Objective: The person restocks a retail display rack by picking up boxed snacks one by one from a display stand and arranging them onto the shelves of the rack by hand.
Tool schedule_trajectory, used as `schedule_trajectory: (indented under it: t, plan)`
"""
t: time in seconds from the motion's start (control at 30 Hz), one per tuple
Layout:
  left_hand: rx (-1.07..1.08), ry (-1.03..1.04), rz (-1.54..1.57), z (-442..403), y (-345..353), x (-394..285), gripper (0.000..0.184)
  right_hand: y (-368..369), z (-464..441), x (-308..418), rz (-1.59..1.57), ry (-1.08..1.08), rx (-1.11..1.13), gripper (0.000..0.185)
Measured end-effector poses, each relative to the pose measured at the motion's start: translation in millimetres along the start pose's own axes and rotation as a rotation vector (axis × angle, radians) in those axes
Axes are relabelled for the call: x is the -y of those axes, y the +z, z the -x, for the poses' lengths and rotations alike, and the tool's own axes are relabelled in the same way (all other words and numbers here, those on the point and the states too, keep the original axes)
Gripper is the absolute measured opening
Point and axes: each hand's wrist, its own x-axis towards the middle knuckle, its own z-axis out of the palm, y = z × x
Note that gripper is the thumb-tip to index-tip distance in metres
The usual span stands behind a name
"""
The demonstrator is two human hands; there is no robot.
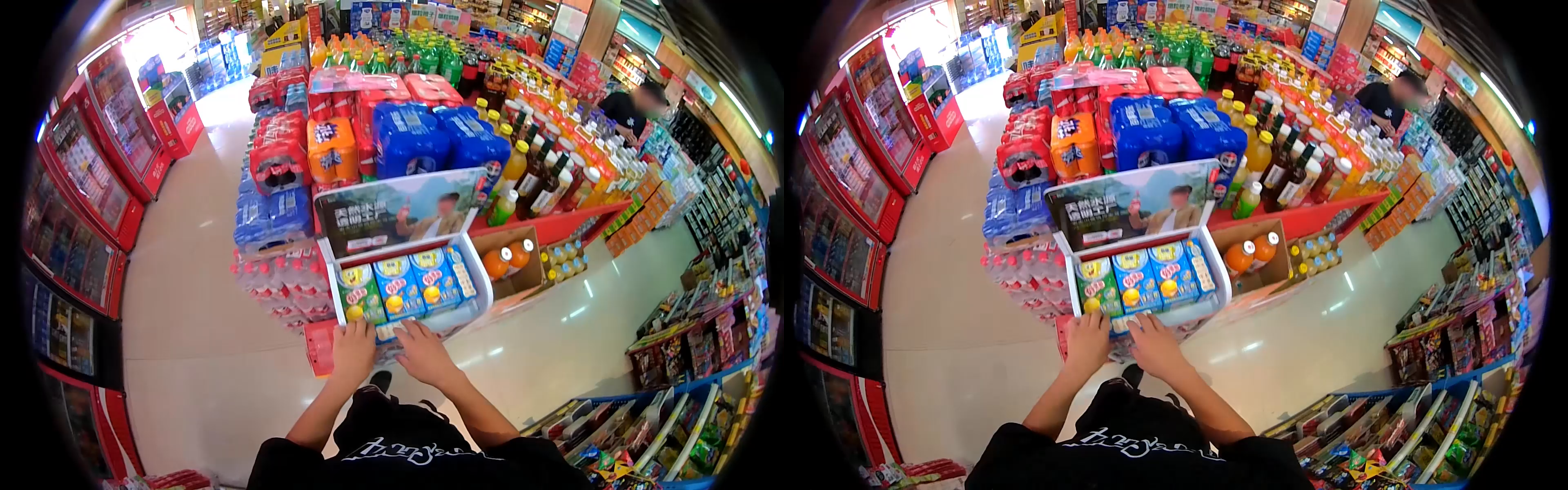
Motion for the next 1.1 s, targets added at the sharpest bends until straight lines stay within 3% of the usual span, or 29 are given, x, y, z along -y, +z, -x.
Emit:
schedule_trajectory:
  t: [0.07,0.13,0.27,0.37,0.5,0.67,0.77,0.9,1.1]
  plan:
    - [0.012,0.031,-0.037,-7.0,2.1,7.0,0.023,17.0,-17.3,-5.3,0.038,0.029,-0.028,0.064]
    - [0.027,0.06,-0.034,-11.2,2.4,13.1,0.023,22.0,-29.1,-7.8,0.091,0.059,0.006,0.064]
    - [0.117,0.135,-0.078,-11.6,6.0,23.9,0.039,27.8,-44.2,-3.2,0.174,0.105,-0.015,0.055]
    - [0.025,0.18,-0.058,-10.7,3.1,30.3,0.028,27.2,-48.3,-5.5,0.169,0.123,-0.018,0.05]
    - [0.006,0.219,0.052,-12.4,-4.2,37.7,0.035,17.2,-47.8,-4.2,0.099,0.184,0.039,0.049]
    - [0.032,0.12,0.499,-21.9,-17.9,46.9,0.055,-15.8,-49.4,-6.8,-0.005,0.182,0.027,0.051]
    - [-0.019,0.061,0.778,-34.3,-20.8,53.8,0.07,-52.8,-48.5,0.9,-0.107,0.31,0.069,0.053]
    - [-0.017,-0.01,1.142,-44.7,-4.3,52.2,0.08,-64.7,-24.3,-1.0,-0.365,0.431,-0.193,0.055]
    - [0.086,0.022,1.452,-55.4,-15.6,17.9,0.077,-60.9,31.9,25.3,-0.573,0.606,-0.392,0.057]
